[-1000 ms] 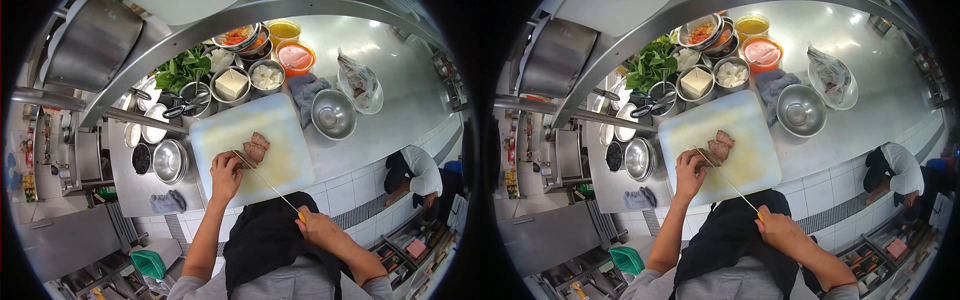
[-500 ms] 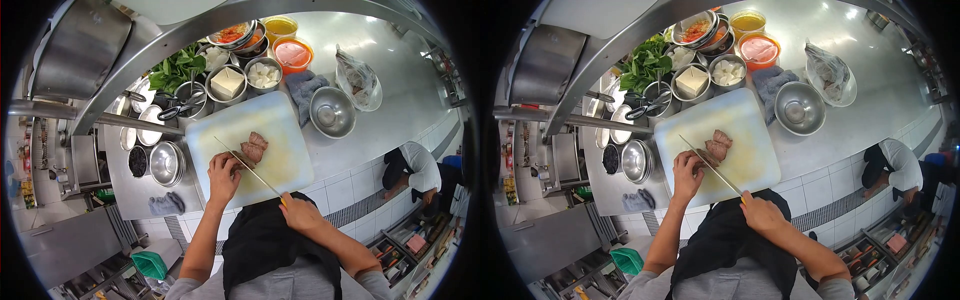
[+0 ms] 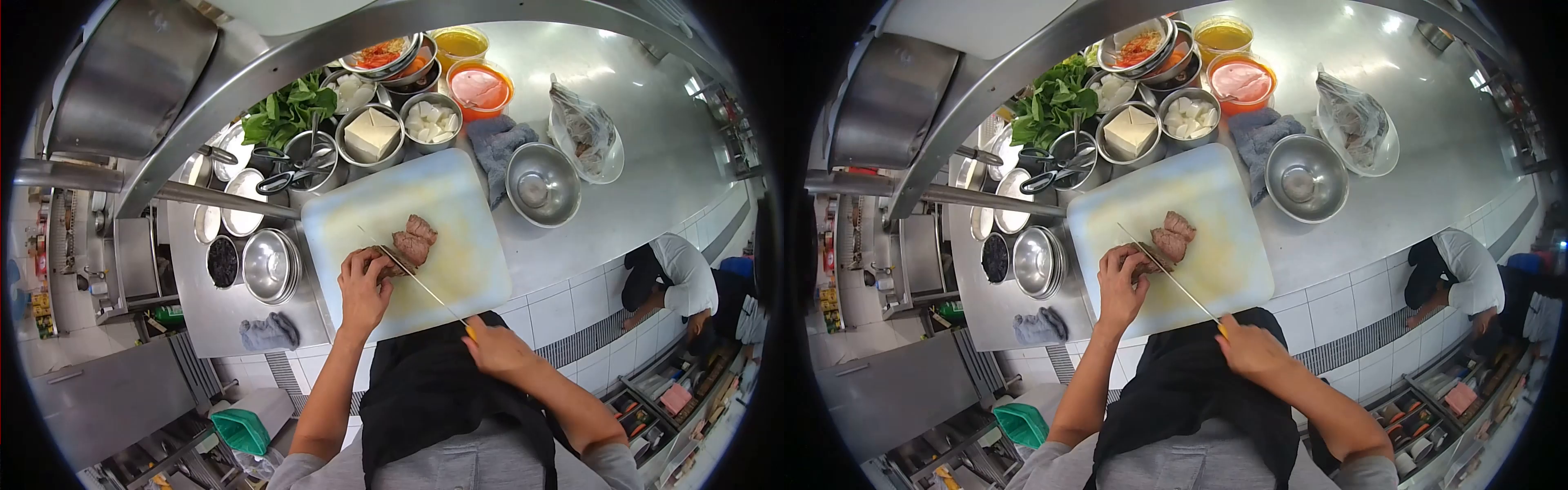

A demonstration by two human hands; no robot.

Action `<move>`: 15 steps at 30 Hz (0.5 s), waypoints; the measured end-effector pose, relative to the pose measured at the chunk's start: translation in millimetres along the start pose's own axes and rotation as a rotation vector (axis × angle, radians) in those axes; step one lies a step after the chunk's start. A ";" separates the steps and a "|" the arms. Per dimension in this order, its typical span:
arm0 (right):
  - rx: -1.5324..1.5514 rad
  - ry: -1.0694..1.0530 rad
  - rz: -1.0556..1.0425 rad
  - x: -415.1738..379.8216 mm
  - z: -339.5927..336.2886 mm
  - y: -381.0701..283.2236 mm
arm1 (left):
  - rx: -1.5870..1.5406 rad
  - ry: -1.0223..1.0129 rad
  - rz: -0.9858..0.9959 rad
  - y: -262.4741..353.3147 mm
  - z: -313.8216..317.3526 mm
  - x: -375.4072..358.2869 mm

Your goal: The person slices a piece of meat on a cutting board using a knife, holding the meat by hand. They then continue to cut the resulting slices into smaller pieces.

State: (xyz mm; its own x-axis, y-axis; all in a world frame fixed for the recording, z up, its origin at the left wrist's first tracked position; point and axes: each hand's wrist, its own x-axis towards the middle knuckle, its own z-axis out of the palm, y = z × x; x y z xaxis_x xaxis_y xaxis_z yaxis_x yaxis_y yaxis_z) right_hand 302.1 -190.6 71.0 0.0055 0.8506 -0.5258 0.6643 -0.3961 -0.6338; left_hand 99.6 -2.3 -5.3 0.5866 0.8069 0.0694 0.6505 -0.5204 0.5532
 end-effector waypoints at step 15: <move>0.059 -0.097 0.022 -7.6 -0.4 20.8 | 0.036 -0.007 0.006 -3.6 2.1 -3.6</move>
State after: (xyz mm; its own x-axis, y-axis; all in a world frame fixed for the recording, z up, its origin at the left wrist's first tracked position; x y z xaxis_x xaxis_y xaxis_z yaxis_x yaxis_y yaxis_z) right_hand 316.1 -205.1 62.0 -0.0552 0.8052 -0.5905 0.6194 -0.4362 -0.6527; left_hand 96.1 -3.9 -9.2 0.5941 0.8016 0.0671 0.6636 -0.5356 0.5223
